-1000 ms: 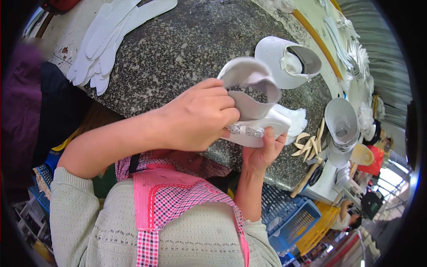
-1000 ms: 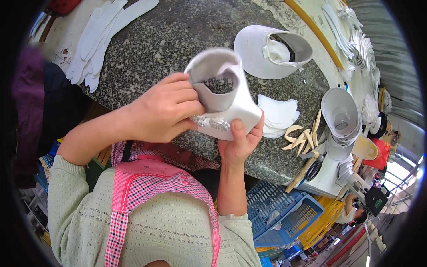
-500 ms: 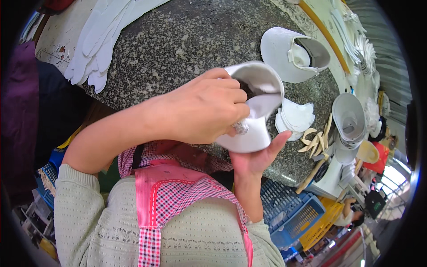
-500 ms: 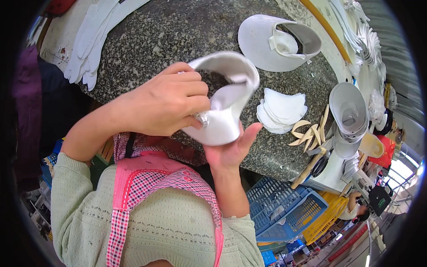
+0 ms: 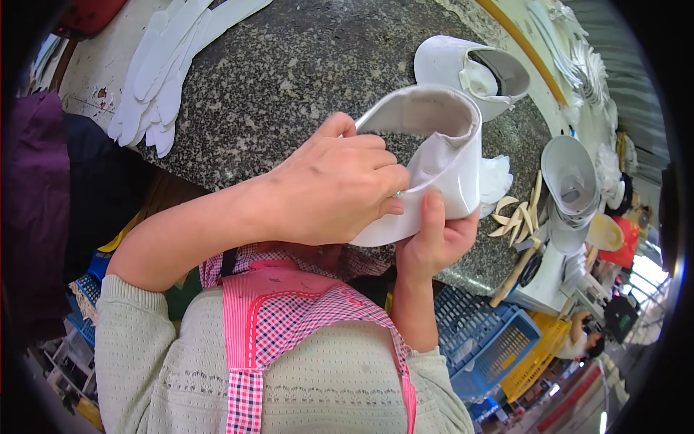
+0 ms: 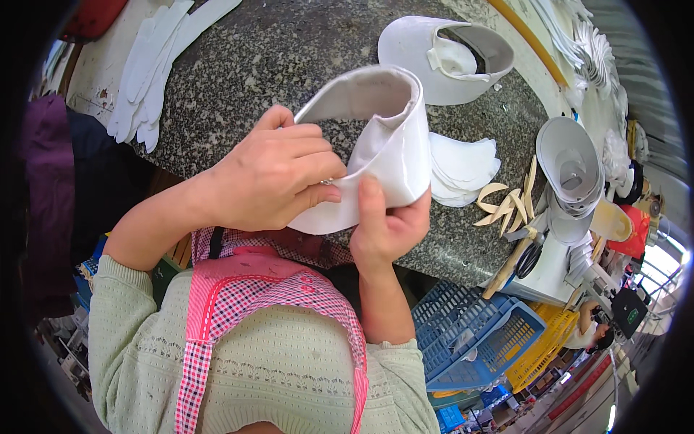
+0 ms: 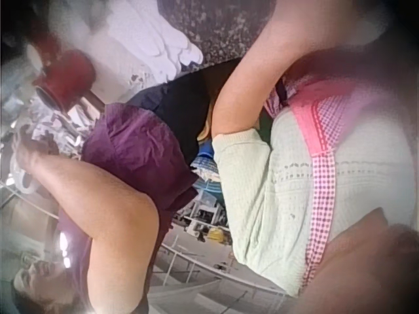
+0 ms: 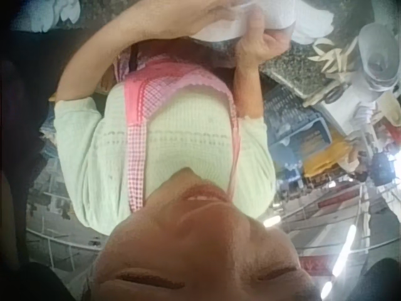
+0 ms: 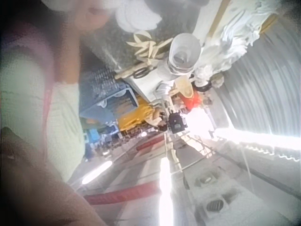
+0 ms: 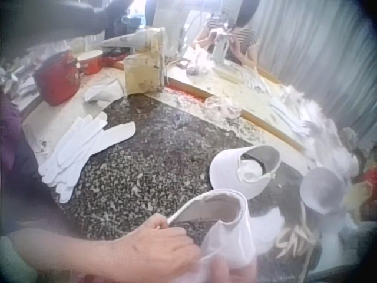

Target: The person assembles shoe uppers by inserting lining pieces into the shoe structures, pressing and tucking the edges by hand and with a wooden stick, and tapping the parts with a hammer.

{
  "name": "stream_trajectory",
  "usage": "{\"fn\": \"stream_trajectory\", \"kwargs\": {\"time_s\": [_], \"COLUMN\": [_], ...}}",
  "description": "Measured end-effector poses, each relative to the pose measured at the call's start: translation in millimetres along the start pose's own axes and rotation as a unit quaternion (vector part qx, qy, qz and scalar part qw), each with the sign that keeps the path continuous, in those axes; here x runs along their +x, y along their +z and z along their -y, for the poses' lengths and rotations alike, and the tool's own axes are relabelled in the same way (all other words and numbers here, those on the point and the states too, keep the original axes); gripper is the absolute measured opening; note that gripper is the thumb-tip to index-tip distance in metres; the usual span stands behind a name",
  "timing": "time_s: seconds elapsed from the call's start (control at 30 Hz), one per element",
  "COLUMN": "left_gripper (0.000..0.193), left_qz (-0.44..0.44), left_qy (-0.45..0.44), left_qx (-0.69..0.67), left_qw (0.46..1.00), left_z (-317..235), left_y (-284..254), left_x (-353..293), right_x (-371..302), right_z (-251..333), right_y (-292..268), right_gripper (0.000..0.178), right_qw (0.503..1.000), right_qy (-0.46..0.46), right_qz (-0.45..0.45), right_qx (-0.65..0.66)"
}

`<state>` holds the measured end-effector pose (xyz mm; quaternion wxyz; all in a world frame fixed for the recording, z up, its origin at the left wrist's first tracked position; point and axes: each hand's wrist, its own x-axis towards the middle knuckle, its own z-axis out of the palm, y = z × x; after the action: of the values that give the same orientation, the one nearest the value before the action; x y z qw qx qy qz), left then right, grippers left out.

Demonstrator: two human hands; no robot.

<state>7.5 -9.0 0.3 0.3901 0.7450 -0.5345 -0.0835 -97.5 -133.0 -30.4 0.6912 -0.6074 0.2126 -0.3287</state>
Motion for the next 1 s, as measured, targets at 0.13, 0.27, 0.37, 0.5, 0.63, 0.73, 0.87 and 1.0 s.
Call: {"fn": "stream_trajectory", "kwargs": {"time_s": [0.13,0.27,0.37,0.5,0.63,0.73,0.87,1.0], "left_gripper": [0.012,0.009,0.012,0.017,0.022,0.025,0.023,0.018], "left_qz": [0.113,0.165,0.195,0.201,0.039,0.165,0.052,-0.097], "left_qy": [-0.018,0.048,0.067,0.073,-0.114,-0.214,-0.190,-0.207], "left_qx": [-0.058,-0.064,-0.043,-0.027,-0.225,-0.283,-0.350,-0.432], "left_qw": [0.992,0.983,0.977,0.976,0.967,0.920,0.916,0.872], "left_z": [1.6,10.1,16.1,17.5,5.0,-4.1,0.8,-4.3], "left_y": [-3.0,0.1,-2.4,-23.4,-41.5,-34.2,-10.6,5.5], "left_x": [0.7,3.1,4.7,6.5,22.9,37.7,27.8,24.6], "right_x": [4.2,20.2,23.1,20.8,16.7,18.4,14.1,11.0], "right_z": [8.3,13.6,32.0,33.1,40.9,34.8,34.4,27.6], "right_y": [-14.9,-31.2,-29.8,-26.8,-13.4,-17.1,-12.0,-9.8], "right_gripper": [0.054,0.072,0.065,0.062,0.061,0.059,0.055,0.052], "right_qw": [0.990,0.917,0.957,0.933,0.923,0.924,0.919,0.918], "right_qy": [-0.069,0.165,0.200,0.244,0.231,0.201,0.238,0.231], "right_qz": [0.077,0.201,0.170,0.149,0.163,0.227,0.155,0.124], "right_qx": [-0.101,0.302,0.120,0.217,0.262,0.234,0.273,0.298]}}
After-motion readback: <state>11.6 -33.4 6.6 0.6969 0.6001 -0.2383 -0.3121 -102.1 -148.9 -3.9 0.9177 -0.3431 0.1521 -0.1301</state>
